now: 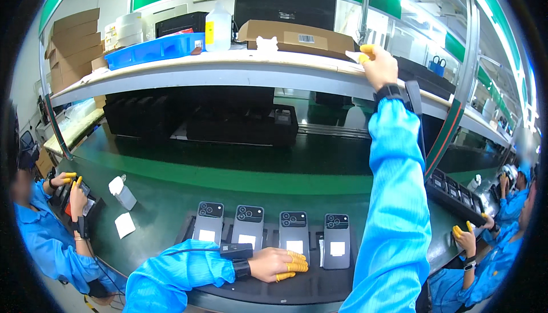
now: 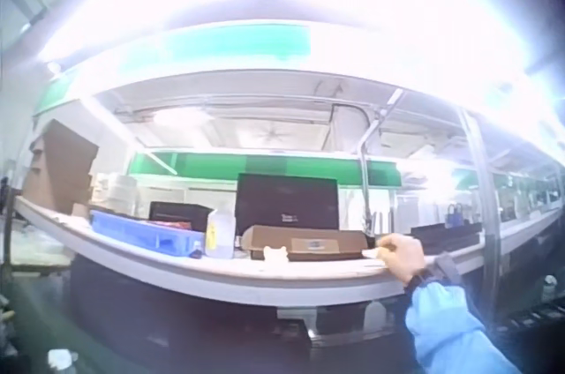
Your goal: The person is cleaning the back panels and camera lenses of mobile phones on an assembly line.
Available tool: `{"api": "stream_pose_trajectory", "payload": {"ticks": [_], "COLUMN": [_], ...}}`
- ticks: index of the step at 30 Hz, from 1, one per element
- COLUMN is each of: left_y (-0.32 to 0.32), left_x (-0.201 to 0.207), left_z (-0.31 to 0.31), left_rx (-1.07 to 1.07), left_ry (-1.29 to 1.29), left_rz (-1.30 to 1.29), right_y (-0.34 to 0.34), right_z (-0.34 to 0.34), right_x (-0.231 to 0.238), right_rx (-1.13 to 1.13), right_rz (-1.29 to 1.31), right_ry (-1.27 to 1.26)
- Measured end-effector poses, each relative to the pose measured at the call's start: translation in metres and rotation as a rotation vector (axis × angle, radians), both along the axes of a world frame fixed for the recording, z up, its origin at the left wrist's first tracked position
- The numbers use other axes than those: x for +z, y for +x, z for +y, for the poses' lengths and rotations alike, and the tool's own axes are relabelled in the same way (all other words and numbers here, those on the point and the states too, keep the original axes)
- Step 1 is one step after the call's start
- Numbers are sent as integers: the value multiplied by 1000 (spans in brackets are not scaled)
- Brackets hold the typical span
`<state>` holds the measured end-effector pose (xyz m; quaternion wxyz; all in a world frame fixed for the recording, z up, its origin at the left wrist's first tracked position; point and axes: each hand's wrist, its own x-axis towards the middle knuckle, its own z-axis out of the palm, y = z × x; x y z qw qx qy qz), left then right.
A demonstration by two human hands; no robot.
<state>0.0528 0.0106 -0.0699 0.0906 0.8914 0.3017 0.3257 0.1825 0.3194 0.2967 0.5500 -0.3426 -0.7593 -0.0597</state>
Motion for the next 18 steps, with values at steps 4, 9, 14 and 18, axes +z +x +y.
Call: {"api": "stream_pose_trajectory", "payload": {"ticks": [4, 9, 14, 18], "left_y": [-3, -9, -8, -13], "left_x": [7, 9, 26, 40], "left_z": [-5, -8, -6, -10], "left_rx": [31, 59, 33, 51], "left_ry": [-87, -33, -35, -92], "left_rz": [50, 40, 86, 130], "right_y": [14, 81, 172, 162], "right_z": [-72, -115, -58, -56], "right_x": [-52, -191, -297, -332], "right_rx": [697, 991, 1123, 960], "right_rz": [256, 568, 1308, 1201], "right_ry": [-232, -946, -1310, -1201]}}
